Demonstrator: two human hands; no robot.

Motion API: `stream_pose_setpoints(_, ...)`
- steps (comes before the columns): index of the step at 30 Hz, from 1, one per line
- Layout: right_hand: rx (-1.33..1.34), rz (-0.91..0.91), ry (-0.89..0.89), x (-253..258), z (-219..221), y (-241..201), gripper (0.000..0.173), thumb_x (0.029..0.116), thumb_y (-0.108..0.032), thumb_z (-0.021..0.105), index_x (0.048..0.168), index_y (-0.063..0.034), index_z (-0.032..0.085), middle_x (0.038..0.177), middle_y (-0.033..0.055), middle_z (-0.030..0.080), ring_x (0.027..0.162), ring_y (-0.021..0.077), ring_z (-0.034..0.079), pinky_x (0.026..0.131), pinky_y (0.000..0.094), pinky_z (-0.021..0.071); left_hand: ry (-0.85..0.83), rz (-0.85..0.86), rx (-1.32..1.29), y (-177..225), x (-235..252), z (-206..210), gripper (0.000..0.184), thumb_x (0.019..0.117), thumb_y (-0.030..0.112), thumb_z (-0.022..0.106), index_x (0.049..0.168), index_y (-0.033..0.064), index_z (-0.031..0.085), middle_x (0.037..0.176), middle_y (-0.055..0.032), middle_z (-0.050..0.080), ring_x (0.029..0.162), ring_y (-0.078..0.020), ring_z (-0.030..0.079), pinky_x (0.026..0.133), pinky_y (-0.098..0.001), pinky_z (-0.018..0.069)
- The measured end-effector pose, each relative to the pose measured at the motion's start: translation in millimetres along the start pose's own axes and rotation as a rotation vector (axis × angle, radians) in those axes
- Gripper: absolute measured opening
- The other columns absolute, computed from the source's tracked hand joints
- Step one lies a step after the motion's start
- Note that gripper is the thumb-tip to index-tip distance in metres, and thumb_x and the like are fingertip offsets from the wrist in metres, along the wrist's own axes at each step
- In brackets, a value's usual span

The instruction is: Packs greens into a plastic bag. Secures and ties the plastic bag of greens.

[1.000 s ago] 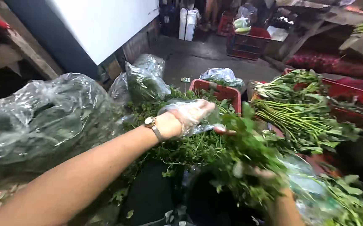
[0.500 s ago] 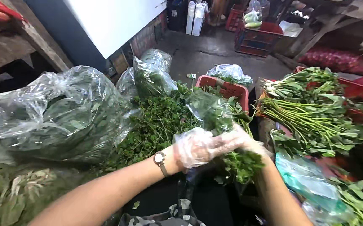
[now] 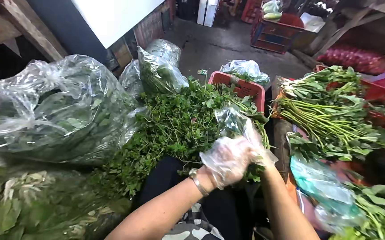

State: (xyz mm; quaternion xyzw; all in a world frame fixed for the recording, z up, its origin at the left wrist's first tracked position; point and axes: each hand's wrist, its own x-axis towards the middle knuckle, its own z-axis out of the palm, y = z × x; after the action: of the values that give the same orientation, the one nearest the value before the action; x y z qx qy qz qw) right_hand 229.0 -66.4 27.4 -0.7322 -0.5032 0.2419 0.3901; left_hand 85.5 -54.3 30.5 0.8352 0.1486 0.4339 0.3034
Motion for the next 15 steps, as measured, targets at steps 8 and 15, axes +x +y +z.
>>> stream_pose_setpoints(8,0.34,0.127,-0.254,-30,-29,-1,0.073,0.0908,0.0,0.063,0.153,0.0041,0.025,0.123,0.0036,0.06,0.104,-0.0059,0.059,0.09,0.0138,0.0507,0.01,-0.226,0.097,-6,-17,-3,0.023,0.0987,0.015,0.056,0.096,-0.0019,0.072,0.091,-0.0177,0.073,0.087,-0.0321,0.072,0.079,-0.0474,0.0556)
stream_pose_setpoints(15,0.342,0.178,0.035,-33,-26,-11,0.053,0.0985,0.002,0.056,0.148,-0.0013,0.037,0.118,0.0024,0.061,0.096,-0.0035,0.06,0.085,0.017,0.053,0.023,0.031,0.219,29,-31,21,0.02,0.0957,0.022,0.06,0.085,0.0119,0.074,0.077,-0.0041,0.073,0.07,-0.0201,0.07,0.068,-0.0381,0.0553)
